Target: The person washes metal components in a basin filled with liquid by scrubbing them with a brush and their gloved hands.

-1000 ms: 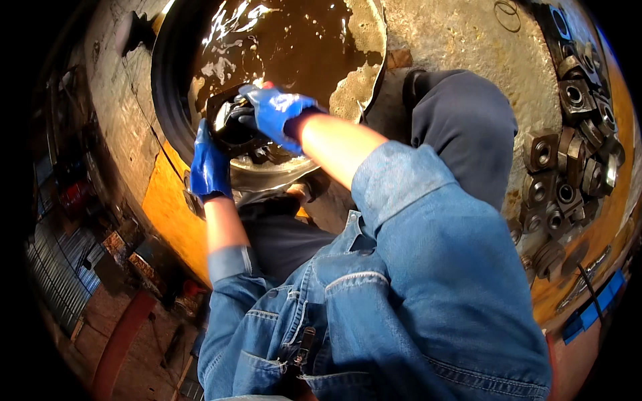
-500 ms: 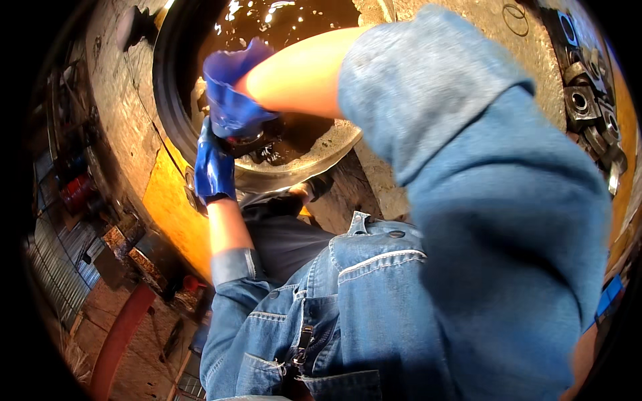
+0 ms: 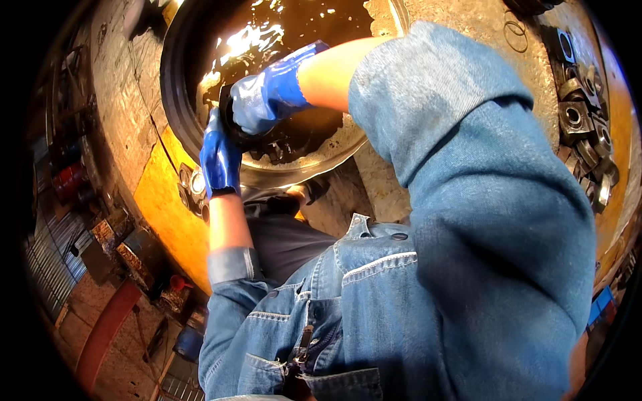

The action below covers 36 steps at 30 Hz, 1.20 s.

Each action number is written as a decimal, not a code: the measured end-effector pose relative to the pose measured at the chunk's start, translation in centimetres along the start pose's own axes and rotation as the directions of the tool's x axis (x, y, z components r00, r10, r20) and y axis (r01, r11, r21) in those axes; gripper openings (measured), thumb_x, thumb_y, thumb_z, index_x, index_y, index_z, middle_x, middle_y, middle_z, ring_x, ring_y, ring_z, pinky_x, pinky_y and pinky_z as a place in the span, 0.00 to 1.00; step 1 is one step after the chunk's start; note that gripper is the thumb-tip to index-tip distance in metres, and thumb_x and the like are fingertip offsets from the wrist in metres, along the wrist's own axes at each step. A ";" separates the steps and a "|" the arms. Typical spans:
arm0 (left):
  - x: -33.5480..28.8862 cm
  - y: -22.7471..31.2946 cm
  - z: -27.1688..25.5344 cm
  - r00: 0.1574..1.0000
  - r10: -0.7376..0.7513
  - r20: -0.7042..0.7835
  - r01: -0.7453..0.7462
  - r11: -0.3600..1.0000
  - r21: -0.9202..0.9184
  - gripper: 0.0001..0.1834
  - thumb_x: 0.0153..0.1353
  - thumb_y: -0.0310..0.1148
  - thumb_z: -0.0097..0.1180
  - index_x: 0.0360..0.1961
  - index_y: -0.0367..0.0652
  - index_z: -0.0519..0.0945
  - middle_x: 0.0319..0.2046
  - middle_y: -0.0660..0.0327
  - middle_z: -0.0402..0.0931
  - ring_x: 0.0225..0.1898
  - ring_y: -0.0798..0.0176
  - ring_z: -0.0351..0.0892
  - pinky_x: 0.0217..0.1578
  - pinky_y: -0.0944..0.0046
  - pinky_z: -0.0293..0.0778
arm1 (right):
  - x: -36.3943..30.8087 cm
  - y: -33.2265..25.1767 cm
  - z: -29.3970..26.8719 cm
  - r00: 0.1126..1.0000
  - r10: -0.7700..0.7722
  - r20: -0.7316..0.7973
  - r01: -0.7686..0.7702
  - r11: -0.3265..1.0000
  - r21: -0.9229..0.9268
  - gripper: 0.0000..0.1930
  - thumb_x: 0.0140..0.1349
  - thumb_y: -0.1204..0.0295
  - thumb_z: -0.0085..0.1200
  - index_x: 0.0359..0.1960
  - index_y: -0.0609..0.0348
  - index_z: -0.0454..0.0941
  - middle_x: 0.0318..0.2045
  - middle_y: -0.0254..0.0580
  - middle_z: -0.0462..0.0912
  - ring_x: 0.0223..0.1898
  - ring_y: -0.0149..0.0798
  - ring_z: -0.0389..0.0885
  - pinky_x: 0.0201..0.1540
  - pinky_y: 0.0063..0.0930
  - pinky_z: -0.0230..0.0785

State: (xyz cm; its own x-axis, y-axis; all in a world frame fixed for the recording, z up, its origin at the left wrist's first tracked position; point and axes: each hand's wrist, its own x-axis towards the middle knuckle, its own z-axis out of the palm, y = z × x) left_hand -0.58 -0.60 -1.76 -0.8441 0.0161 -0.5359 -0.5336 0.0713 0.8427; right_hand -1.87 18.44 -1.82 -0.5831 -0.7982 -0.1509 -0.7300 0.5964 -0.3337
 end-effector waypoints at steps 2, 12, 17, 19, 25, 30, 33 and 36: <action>0.1 -0.2 0.4 0.998 0.049 -0.036 -0.049 0.999 0.016 0.28 0.84 0.50 0.52 0.59 0.32 0.84 0.50 0.55 0.87 0.49 0.61 0.86 0.54 0.63 0.80 | 0.3 -0.3 0.5 0.997 0.023 0.068 -0.016 0.995 -0.100 0.16 0.74 0.61 0.53 0.50 0.56 0.89 0.43 0.46 0.92 0.49 0.53 0.91 0.53 0.46 0.85; 1.4 -0.8 -1.3 0.882 0.381 0.277 -0.462 0.589 0.663 0.26 0.86 0.45 0.46 0.61 0.30 0.83 0.52 0.52 0.89 0.49 0.59 0.88 0.52 0.61 0.83 | -1.9 -2.0 2.6 0.739 0.666 0.101 -0.373 0.279 0.885 0.10 0.67 0.67 0.60 0.41 0.57 0.89 0.34 0.50 0.89 0.34 0.44 0.85 0.44 0.39 0.78; 1.0 -0.8 -0.5 0.992 0.109 0.061 -0.114 0.990 0.088 0.24 0.86 0.44 0.45 0.63 0.34 0.83 0.55 0.52 0.88 0.53 0.58 0.88 0.54 0.60 0.84 | -4.1 -4.0 5.0 0.662 0.742 -0.104 -0.208 0.315 0.926 0.12 0.77 0.71 0.55 0.56 0.58 0.86 0.51 0.48 0.89 0.49 0.40 0.89 0.55 0.33 0.81; 1.2 -0.7 -0.4 0.982 0.127 0.142 -0.152 0.971 0.187 0.26 0.86 0.46 0.45 0.64 0.34 0.83 0.57 0.52 0.88 0.54 0.58 0.87 0.57 0.60 0.83 | -2.9 -5.0 7.4 0.476 0.879 0.005 0.263 -0.148 0.953 0.14 0.80 0.70 0.54 0.62 0.58 0.82 0.54 0.44 0.89 0.55 0.39 0.90 0.58 0.30 0.83; 3.6 -1.8 -3.6 0.976 -0.013 0.216 -0.004 0.997 0.079 0.30 0.85 0.49 0.45 0.70 0.34 0.79 0.63 0.49 0.84 0.60 0.52 0.84 0.66 0.53 0.78 | 3.3 -8.5 9.2 0.586 0.740 0.330 0.753 -0.648 0.115 0.23 0.81 0.68 0.54 0.74 0.56 0.71 0.67 0.48 0.79 0.60 0.41 0.86 0.58 0.33 0.83; 2.9 -2.4 -2.9 0.936 0.261 0.235 -0.346 0.795 0.498 0.32 0.84 0.51 0.48 0.70 0.32 0.79 0.65 0.50 0.83 0.62 0.54 0.82 0.67 0.56 0.76 | 0.4 -3.5 9.5 0.679 0.733 -0.044 0.333 -0.254 0.908 0.17 0.80 0.64 0.54 0.61 0.60 0.82 0.50 0.38 0.89 0.48 0.33 0.88 0.50 0.28 0.81; 4.2 -2.0 -3.8 0.970 0.116 0.211 -0.186 0.917 0.351 0.32 0.84 0.51 0.49 0.70 0.31 0.79 0.65 0.50 0.83 0.61 0.56 0.82 0.66 0.57 0.76 | 0.9 0.0 7.0 0.825 0.563 -0.034 -0.380 0.600 0.703 0.19 0.78 0.56 0.55 0.58 0.56 0.85 0.48 0.41 0.90 0.43 0.36 0.88 0.49 0.32 0.80; 4.0 -1.7 -3.1 0.992 0.022 0.122 -0.047 0.977 0.207 0.33 0.84 0.51 0.50 0.70 0.30 0.78 0.66 0.50 0.81 0.62 0.56 0.81 0.67 0.57 0.75 | 0.0 0.6 3.7 0.878 0.473 0.077 -0.378 0.585 0.717 0.20 0.77 0.57 0.55 0.58 0.58 0.86 0.49 0.45 0.90 0.45 0.41 0.88 0.50 0.36 0.80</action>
State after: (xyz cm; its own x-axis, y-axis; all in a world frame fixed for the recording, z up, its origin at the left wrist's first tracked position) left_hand -3.19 -3.75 -5.18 -0.8430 0.1397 -0.5194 -0.4707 0.2757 0.8381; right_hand -0.99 18.48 -5.42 -0.8295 -0.4252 -0.3620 0.0490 0.5903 -0.8057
